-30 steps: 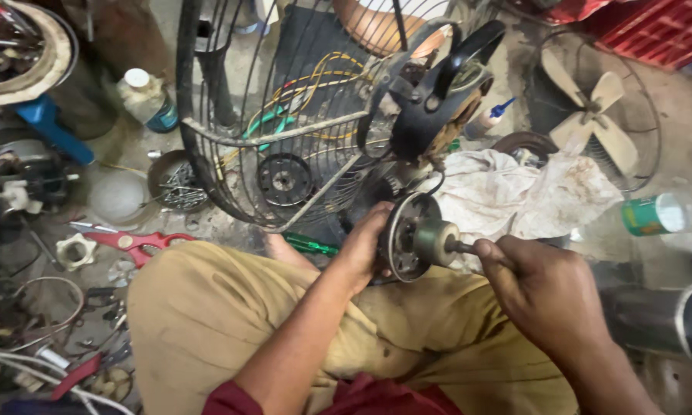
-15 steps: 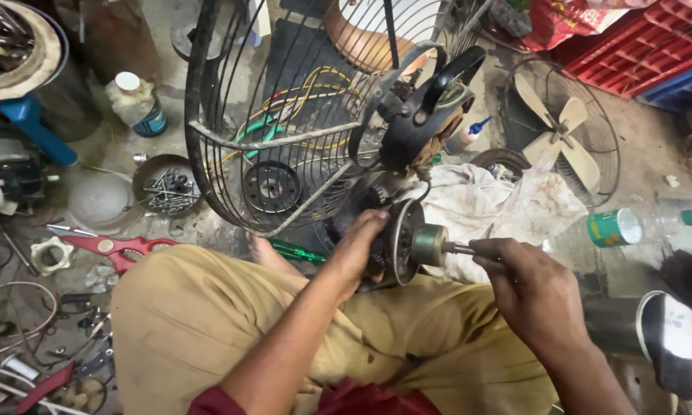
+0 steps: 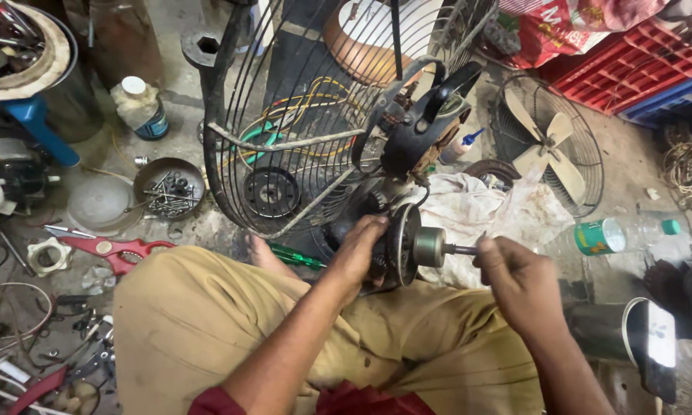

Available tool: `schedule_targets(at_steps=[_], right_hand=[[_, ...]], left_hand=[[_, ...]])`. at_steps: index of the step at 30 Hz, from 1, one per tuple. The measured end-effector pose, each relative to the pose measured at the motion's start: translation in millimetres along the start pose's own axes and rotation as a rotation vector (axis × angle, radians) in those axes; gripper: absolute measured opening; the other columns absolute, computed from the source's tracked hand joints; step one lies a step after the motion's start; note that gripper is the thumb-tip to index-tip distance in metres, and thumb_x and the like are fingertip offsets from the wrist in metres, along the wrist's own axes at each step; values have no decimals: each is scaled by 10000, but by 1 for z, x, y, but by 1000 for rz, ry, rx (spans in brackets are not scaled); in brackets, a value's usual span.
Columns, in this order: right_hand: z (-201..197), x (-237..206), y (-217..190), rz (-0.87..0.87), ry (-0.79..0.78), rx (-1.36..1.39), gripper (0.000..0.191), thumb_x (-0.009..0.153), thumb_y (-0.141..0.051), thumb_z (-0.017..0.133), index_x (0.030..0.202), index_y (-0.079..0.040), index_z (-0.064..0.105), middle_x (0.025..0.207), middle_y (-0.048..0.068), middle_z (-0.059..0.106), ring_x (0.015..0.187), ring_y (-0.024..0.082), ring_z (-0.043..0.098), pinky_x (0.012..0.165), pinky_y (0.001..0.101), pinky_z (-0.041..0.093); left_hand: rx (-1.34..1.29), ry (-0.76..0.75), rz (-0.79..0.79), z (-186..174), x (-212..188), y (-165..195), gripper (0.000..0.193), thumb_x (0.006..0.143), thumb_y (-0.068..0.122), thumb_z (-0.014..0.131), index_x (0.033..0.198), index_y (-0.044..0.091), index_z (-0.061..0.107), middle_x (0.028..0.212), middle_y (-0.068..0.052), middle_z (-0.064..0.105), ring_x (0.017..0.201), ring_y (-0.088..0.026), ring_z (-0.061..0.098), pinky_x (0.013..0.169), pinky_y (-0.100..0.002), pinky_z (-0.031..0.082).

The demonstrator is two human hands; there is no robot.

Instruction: The person sits on the floor of a cluttered repair shop repairing an electric fan. They hold the fan motor housing on their lap, use a screwdriver to work on the motor assembly, wipe parts with a cloth, pick screws and small parts from a bowl, and reattach the motor housing to the fan.

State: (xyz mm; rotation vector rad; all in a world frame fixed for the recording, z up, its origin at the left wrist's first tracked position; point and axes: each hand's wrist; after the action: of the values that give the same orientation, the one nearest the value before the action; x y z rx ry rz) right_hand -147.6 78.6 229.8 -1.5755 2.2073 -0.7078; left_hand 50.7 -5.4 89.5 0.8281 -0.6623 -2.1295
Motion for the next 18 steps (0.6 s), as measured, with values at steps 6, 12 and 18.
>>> schedule_targets(at_steps=[6,12,18], right_hand=[[-7,1,-12,-102,-61,-175,309,997,-306,630,902,-28,727,651,86,682,582,154,601,594,320,500],[-14,-2,-27,-349,-57,-124,205,904,-211,684,1058,-79,715,850,105,750,742,160,743,668,315,570],[-9,-2,-14,-305,-12,-256,222,908,-241,683,1049,-81,745,843,111,759,694,191,725,620,334,554]], left_hand=[[-10,13,-101,-2,-1,2,311,955,452,528,1140,216,609,870,-5,636,605,-147,597,437,-300,438],[-18,-22,-85,-1,0,1,318,971,448,526,1137,188,606,855,-55,628,592,-170,589,416,-307,418],[-26,-11,-77,-4,2,-1,311,967,423,525,1160,194,607,901,-17,652,614,-162,610,423,-317,443]])
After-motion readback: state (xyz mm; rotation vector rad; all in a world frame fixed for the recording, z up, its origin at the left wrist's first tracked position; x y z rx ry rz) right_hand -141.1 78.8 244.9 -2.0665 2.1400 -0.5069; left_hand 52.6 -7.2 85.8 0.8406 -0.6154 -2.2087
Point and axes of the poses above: each hand's wrist, its own x-axis towards the middle knuckle, its own z-axis out of the palm, y = z × x
